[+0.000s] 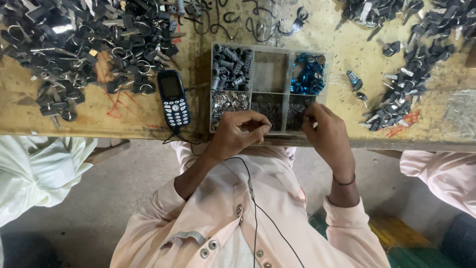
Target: The person sits at a workbench and assembles small hardware parts by hand, picking components from a compartmented plastic box and fitting them together one at a time, occasionally reaching into different compartments for parts.
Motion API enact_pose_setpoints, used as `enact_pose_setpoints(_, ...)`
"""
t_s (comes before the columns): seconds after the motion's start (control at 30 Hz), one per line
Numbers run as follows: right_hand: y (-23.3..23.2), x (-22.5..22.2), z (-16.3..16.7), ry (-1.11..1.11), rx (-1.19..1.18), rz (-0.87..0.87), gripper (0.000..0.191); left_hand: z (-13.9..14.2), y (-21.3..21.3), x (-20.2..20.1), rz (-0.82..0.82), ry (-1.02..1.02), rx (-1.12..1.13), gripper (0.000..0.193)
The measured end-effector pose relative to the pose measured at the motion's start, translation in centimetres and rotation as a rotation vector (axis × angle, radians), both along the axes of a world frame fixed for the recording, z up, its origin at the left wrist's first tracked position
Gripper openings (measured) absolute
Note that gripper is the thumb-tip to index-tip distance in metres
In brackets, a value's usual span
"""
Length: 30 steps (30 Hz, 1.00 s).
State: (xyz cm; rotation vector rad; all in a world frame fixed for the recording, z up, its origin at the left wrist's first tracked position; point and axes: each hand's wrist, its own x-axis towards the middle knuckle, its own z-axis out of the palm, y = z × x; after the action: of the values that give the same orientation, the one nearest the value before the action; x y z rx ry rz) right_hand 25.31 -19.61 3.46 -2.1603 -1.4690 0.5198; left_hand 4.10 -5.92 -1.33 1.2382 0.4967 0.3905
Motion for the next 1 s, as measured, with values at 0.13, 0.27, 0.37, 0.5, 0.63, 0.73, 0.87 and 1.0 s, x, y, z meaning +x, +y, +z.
enact_pose_setpoints(0.13, -0.5, -0.9, 0.5, 0.489, 0.059, -0.276, 0.012, 0.5, -0.9, 0.0, 0.073, 0.016, 0.177, 0.015)
enact_pose_setpoints(0.27, 0.1, -4.8, 0.1, 0.825, 0.372, -0.318, 0.010, 0.7, -3.0, 1.1, 0.169, -0.042, -0.044, 0.018)
enact_pose_setpoints(0.37, 0.7, -6.7, -0.4, 0.296, 0.403, -0.086, 0.013, 0.3, -3.2, 1.2, 0.182, -0.077, -0.330, 0.022)
enact_pose_setpoints(0.5, 0.5, -6.6, -0.2, 0.501, 0.332, -0.103, 0.012, 0.0, -2.8, 0.5, 0.122, -0.108, -0.372, 0.023)
enact_pose_setpoints(0.63, -0.1, -6.2, -0.3, 0.624, 0.275, -0.122, 0.011, 0.1, -2.5, 0.0, 0.069, -0.115, -0.335, 0.021)
enact_pose_setpoints(0.73, -0.6, -6.9, -1.0, 0.744, 0.319, -0.150, 0.009, 0.5, -2.6, -0.2, 0.057, -0.102, -0.275, 0.020)
enact_pose_setpoints(0.87, -0.9, -8.8, -2.2, 0.660, 0.451, -0.198, 0.010, 1.0, -2.9, -0.4, 0.085, -0.161, -0.251, 0.018)
enact_pose_setpoints(1.0, -0.9, -9.0, -2.9, 0.315, 0.493, -0.098, 0.017, 1.1, -2.2, -1.2, 0.070, -0.088, -0.136, 0.017)
